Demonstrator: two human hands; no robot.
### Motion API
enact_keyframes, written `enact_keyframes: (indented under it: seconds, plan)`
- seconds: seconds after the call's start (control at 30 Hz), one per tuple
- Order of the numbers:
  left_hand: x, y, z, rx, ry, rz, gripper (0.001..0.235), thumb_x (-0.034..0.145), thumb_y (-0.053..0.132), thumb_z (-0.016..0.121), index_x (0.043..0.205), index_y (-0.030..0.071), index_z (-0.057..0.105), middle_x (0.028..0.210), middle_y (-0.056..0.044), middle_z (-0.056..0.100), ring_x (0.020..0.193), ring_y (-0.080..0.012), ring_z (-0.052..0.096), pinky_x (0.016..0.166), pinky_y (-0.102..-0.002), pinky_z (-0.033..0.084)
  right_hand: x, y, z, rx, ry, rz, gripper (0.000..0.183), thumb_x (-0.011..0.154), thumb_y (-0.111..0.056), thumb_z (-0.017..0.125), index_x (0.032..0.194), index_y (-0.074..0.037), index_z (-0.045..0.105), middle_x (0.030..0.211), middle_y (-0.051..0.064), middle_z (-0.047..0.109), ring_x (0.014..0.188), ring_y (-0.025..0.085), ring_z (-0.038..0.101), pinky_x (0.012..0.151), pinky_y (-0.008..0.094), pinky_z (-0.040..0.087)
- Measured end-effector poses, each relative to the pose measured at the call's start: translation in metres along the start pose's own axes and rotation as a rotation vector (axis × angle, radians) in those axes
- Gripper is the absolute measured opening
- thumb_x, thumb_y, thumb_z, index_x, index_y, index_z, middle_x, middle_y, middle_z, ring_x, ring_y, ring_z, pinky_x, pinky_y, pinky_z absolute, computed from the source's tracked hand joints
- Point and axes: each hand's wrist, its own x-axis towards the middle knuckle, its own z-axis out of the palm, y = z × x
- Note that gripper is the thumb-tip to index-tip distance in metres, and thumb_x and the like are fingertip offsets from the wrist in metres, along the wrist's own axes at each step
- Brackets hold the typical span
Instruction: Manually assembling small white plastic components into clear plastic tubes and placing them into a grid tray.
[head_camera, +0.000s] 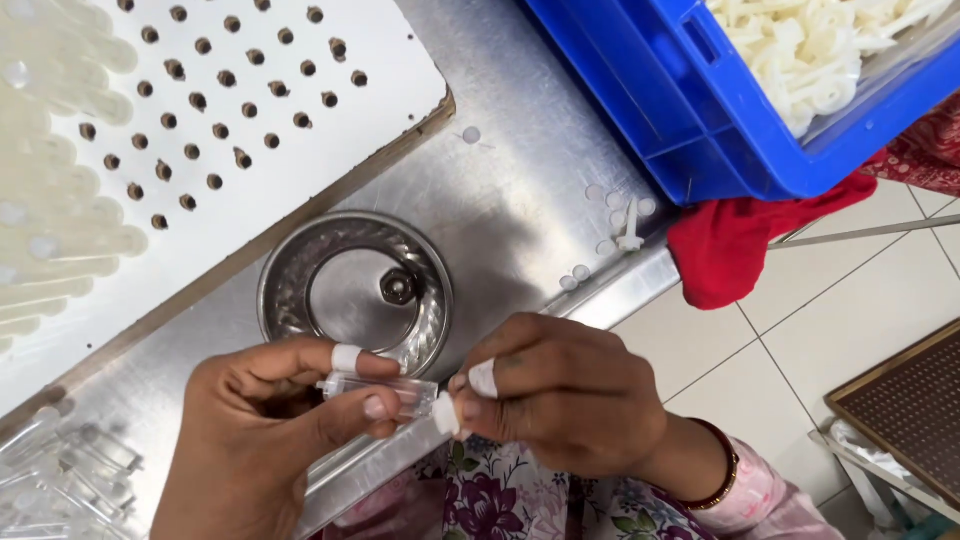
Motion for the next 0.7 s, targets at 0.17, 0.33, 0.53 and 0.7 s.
enact_keyframes:
  seconds: [0.17, 0.33, 0.53, 0.7]
  plan:
    - [-0.020, 0.001, 0.007, 0.062, 0.092, 0.072, 0.026, 0.071, -0.012, 0.087, 0.096, -0.006, 0.083, 0.089, -0.020, 0.081, 0.076, -0.0240, 0.085, 0.064, -0.035, 0.070, -0.007, -0.009, 0.011, -0.237, -0.108, -0.164, 0.013, 0.083, 0.003, 0.079, 0.092, 0.007, 0.071, 0.088, 0.011, 0.064, 0.081, 0.027, 0.072, 0.064, 0.034, 0.063]
    - [-0.027, 0.025, 0.017, 0.419, 0.184, 0.504, 0.027, 0.067, 0.005, 0.091, 0.092, 0.008, 0.080, 0.091, -0.007, 0.082, 0.086, -0.0127, 0.082, 0.072, -0.031, 0.061, -0.005, -0.010, 0.013, 0.103, -0.066, 0.509, 0.014, 0.092, 0.006, 0.078, 0.102, -0.004, 0.075, 0.102, 0.008, 0.069, 0.087, 0.018, 0.074, 0.074, 0.025, 0.060]
    - [-0.011, 0.092, -0.037, 1.385, 0.744, 1.095, 0.009, 0.094, 0.013, 0.079, 0.099, 0.005, 0.079, 0.096, -0.010, 0.075, 0.099, -0.0295, 0.060, 0.101, -0.047, 0.034, 0.088, -0.013, -0.068, -1.324, -0.078, 0.025, 0.036, 0.099, -0.003, 0.076, 0.134, -0.001, 0.068, 0.128, 0.021, 0.062, 0.117, 0.036, 0.062, 0.097, 0.043, 0.056]
    - [0.042, 0.114, -0.067, 1.389, 0.802, 1.034, 0.016, 0.082, 0.011, 0.083, 0.096, 0.007, 0.080, 0.087, -0.011, 0.071, 0.102, -0.0309, 0.058, 0.106, -0.050, 0.028, 0.110, 0.035, -0.138, -1.078, -0.239, 0.366, 0.026, 0.116, -0.012, 0.052, 0.131, 0.002, 0.067, 0.121, 0.020, 0.064, 0.100, 0.031, 0.069, 0.087, 0.037, 0.058]
